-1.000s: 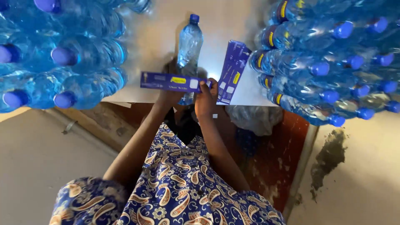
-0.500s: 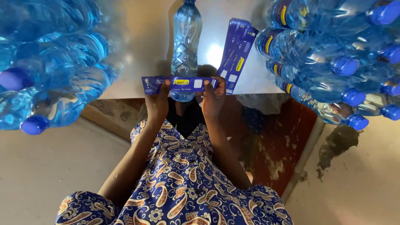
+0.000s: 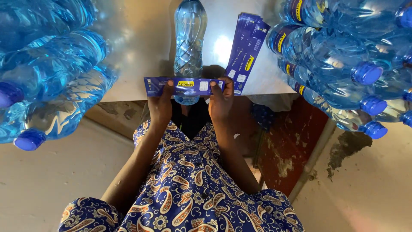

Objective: Manually applying adhesive labels to plastic water bottles

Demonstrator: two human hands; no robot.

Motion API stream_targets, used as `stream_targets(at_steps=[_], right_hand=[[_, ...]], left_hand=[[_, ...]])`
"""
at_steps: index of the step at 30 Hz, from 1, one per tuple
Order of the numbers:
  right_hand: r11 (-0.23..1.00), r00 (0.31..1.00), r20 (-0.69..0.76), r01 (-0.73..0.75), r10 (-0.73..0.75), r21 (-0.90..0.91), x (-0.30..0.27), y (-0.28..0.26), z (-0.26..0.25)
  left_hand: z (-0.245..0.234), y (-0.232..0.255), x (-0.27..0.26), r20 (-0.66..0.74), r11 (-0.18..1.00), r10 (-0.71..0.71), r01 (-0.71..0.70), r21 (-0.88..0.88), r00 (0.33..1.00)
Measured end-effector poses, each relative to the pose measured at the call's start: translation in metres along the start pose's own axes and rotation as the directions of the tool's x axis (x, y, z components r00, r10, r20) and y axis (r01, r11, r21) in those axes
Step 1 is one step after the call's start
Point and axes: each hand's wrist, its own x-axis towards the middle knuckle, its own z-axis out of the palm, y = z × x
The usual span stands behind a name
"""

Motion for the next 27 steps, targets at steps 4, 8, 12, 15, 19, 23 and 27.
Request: stream_targets(at_steps=[4, 8, 12, 15, 19, 23, 27], right_hand=[[1.000, 1.000, -0.004, 0.004, -0.004, -0.021, -0.001, -0.002, 0.005], [0.997, 1.000, -0.015, 0.012, -0.013, -0.079, 0.001, 0.003, 0.006], [0.994, 0.999, 0.015, -0.044, 0.046, -0.103, 0.005, 0.026, -0.002], [0.973, 0.998, 0.057, 0.000, 0.014, -0.233, -0.006, 0.039, 0.010], [0.957, 0.974, 0.201, 0.153, -0.105, -0.244, -0.021, 0.015, 0.056], [0.986, 0.944, 0.331, 0.041, 0.014, -0.159, -0.012, 0.006, 0.069], [0.992, 0.847, 0.523, -0.035, 0.092, -0.118, -0.002, 0.006, 0.067]], left_hand=[[0.004, 0.011, 0.002, -0.035, 1.000, -0.009, 0.008, -0.008, 0.999], [0.009, 0.011, 0.004, -0.073, 1.000, 0.006, -0.007, -0.022, 0.997], [0.014, -0.023, 0.015, -0.125, 0.994, 0.047, -0.058, -0.090, 0.991], [0.024, -0.014, 0.017, -0.284, 0.994, 0.033, -0.062, -0.094, 0.958], [0.005, -0.057, 0.033, -0.287, 0.981, -0.033, -0.024, -0.194, 0.957], [-0.016, -0.091, 0.045, -0.218, 0.864, -0.268, 0.134, -0.485, 0.939], [-0.031, -0.091, 0.050, -0.180, 0.873, -0.286, 0.179, -0.454, 0.941]])
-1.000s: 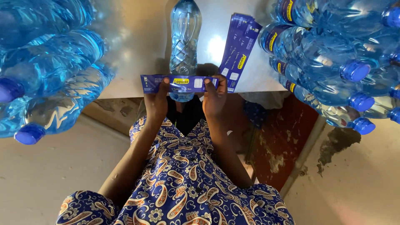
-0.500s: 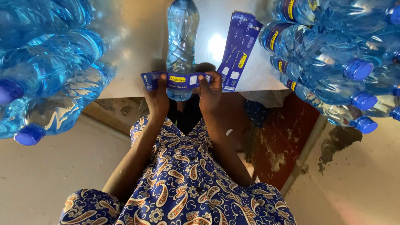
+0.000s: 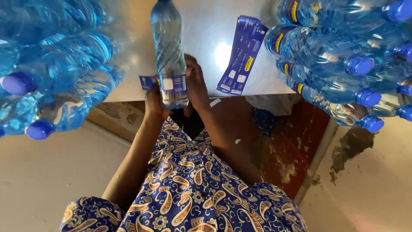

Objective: Manually applying adhesive labels to plastic water bottles

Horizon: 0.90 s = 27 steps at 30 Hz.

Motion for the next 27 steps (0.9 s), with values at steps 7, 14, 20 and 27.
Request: stream_targets(at_steps=[7, 14, 20, 27], right_hand=[[0.951, 0.863, 0.433, -0.307, 0.259, 0.044, -0.017, 0.022, -0.044], [0.853, 0.845, -0.120, -0.512, 0.522, 0.103, 0.079, -0.021, 0.013], [0.377, 0.917, 0.342, -0.397, 0.205, 0.837, 0.050, -0.032, 0.002], [0.378, 0.770, 0.553, -0.432, -0.319, 0.819, 0.013, -0.058, -0.028]], left_hand=[[-0.001, 0.024, -0.009, 0.037, 0.960, 0.095, -0.102, 0.259, 0.995], [0.018, 0.071, -0.052, 0.093, 0.856, 0.186, -0.208, 0.473, 0.978], [0.046, 0.106, -0.102, 0.245, 0.925, 0.070, -0.155, 0.348, 0.967], [0.082, 0.101, -0.184, 0.407, 0.910, 0.220, -0.336, 0.241, 0.887]])
